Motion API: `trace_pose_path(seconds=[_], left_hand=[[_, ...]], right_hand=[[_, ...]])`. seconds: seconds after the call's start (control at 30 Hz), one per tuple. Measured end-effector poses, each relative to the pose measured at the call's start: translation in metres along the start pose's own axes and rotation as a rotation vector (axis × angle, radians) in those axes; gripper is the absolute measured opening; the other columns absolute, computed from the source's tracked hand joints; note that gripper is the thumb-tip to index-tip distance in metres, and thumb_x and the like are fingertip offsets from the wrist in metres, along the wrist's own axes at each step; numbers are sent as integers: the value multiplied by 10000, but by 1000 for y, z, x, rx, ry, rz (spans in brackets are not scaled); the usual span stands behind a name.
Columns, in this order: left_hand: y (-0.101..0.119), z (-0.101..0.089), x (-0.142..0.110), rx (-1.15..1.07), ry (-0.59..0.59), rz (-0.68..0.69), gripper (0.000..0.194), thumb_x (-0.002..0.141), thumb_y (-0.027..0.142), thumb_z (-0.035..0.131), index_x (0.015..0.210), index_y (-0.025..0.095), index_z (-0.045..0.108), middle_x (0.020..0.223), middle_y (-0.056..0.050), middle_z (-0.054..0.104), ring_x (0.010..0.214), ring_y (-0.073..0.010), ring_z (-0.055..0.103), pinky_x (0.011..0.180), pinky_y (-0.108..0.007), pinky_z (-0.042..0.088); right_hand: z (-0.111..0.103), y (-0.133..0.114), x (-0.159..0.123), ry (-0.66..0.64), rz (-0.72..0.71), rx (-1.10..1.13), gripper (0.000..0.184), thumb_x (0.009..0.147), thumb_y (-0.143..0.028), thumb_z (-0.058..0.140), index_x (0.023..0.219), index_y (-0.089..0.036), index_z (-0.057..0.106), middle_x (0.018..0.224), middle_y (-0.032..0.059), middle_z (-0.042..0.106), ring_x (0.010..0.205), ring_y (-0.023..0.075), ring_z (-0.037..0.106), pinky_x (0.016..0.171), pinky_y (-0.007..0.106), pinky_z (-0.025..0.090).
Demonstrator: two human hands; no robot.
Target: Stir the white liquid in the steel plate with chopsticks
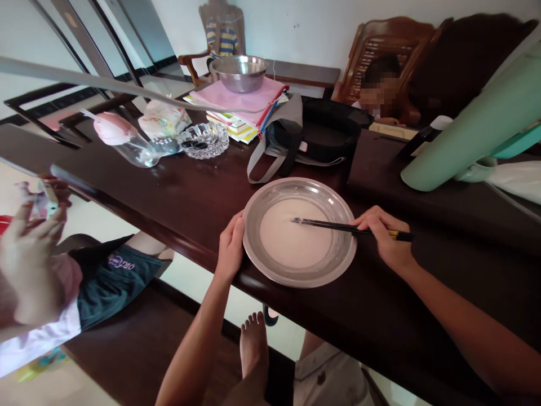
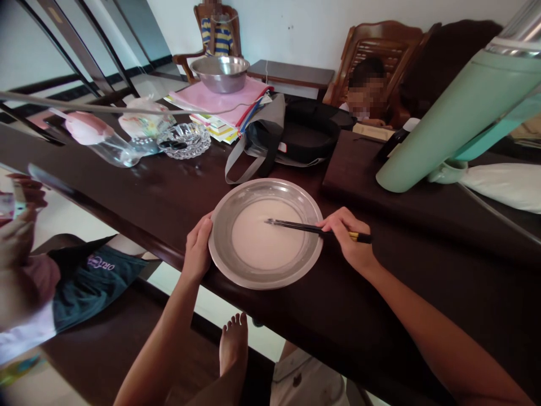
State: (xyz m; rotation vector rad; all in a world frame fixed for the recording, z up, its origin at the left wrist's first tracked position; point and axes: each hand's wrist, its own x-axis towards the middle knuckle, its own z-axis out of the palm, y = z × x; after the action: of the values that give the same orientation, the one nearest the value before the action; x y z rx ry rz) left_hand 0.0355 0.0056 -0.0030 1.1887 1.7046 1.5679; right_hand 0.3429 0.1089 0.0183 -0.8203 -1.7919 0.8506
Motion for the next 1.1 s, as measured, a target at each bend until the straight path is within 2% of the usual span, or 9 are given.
trace_pose_path(seconds=[0.07,0.23,0.37,0.53,0.7,0.77,0.87,1.0,1.1], left_hand=[[0,0,0,0,-6,-2,498,971,542,462,1250,197,688,1274,-80,698,1195,-257,615,1044,-373,467],[0,0,0,14,1,-5,508,972,542,462,1251,183,688,1273,-85,698,1204,-260,608,1038,-369,468],[-1,0,0,-4,-5,3,502,973,544,462,1255,194,688,1268,-82,701,1192,-251,616,1031,-361,473],[-3,0,0,2,9,2,498,972,544,470,1255,197,688,1268,-81,700,1204,-257,608,1031,-371,475],[-4,0,1,2,0,8,499,971,546,469,1256,200,689,1269,-81,699,1202,-258,611,1029,-374,477],[-3,0,1,8,0,8,498,971,546,470,1252,200,692,1270,-81,699,1197,-255,613,1033,-371,475],[-3,0,1,8,11,5,496,973,542,470,1258,199,687,1272,-80,698,1185,-251,619,1034,-371,472],[-2,0,0,0,0,6,505,970,549,466,1257,198,687,1268,-81,700,1184,-253,620,1038,-373,469],[-2,0,0,2,1,3,500,969,549,471,1250,201,692,1267,-76,701,1192,-253,615,1043,-371,466]], right_hand=[[-1,1,0,45,3,72,347,972,-298,544,646,-246,652,705,19,706,669,199,625,652,368,475],[0,1,0,-95,-37,6,302,962,-274,561,687,-248,681,762,29,739,741,214,620,700,378,487],[0,2,1,65,-34,40,343,968,-279,551,643,-251,655,696,19,691,684,200,595,659,368,462],[1,2,-1,-84,-43,31,312,971,-264,553,683,-252,672,749,24,730,742,211,605,702,380,471],[0,4,0,59,-9,92,351,977,-280,541,648,-243,658,697,17,689,678,192,608,655,361,464],[0,4,-1,20,-16,137,363,981,-279,533,639,-244,651,681,16,689,655,190,598,635,357,460],[1,3,-1,-75,-21,40,313,969,-274,559,680,-250,678,756,27,734,742,208,618,704,373,481],[0,3,1,54,6,44,334,972,-294,554,659,-253,664,711,13,706,697,195,625,684,362,473],[0,3,1,10,4,100,358,977,-307,543,641,-252,655,696,9,704,662,190,614,654,357,466]])
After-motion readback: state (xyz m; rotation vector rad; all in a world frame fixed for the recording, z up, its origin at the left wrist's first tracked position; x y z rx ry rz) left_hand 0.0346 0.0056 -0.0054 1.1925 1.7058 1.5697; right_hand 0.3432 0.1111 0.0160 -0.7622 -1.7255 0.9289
